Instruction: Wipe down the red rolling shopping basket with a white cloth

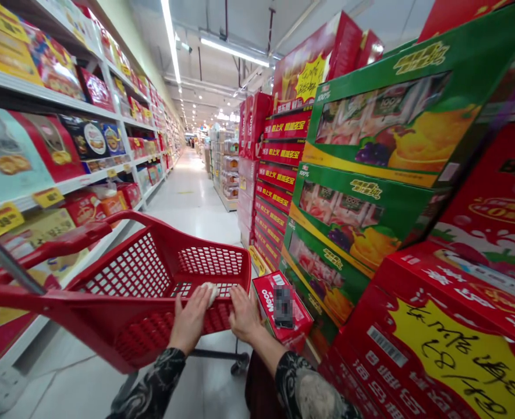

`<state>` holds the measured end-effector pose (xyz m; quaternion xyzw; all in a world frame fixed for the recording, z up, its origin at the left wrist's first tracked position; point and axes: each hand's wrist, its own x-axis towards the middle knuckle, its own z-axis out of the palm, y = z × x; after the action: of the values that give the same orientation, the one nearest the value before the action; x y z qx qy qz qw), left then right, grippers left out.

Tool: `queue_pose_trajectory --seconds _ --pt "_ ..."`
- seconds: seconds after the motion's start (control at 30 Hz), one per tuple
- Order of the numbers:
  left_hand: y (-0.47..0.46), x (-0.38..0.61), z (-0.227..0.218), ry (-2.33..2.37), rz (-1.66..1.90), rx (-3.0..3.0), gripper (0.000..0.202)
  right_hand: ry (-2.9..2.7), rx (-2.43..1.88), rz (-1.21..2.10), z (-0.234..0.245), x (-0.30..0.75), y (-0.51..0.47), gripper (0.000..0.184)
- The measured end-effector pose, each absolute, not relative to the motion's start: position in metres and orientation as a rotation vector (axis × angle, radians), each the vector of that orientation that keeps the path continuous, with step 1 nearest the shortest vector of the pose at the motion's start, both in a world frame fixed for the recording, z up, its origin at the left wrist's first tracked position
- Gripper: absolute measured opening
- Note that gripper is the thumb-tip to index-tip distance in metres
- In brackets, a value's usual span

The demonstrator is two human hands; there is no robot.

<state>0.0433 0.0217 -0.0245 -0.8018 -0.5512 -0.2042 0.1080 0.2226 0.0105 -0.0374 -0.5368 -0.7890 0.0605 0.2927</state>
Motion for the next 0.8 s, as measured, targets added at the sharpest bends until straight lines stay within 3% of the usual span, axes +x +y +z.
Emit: queue_pose_trajectory --seconds 0.2,0.47,0.8 --pt "0.019 0.007 -0.009 -1.886 -0.646 -2.115 0.051 -2.060 -1.543 0.152 -0.043 0.250 0.008 0.064" --pt "0.011 0.062 -0.015 -1.840 -0.664 -2.339 0.049 -1.973 -2.164 0.095 -0.107 0.371 0.001 0.041" --pt "0.010 0.053 -0.013 -1.810 -0.572 -2.329 0.052 -2.168 -2.380 0.186 -0.142 0.418 0.037 0.045"
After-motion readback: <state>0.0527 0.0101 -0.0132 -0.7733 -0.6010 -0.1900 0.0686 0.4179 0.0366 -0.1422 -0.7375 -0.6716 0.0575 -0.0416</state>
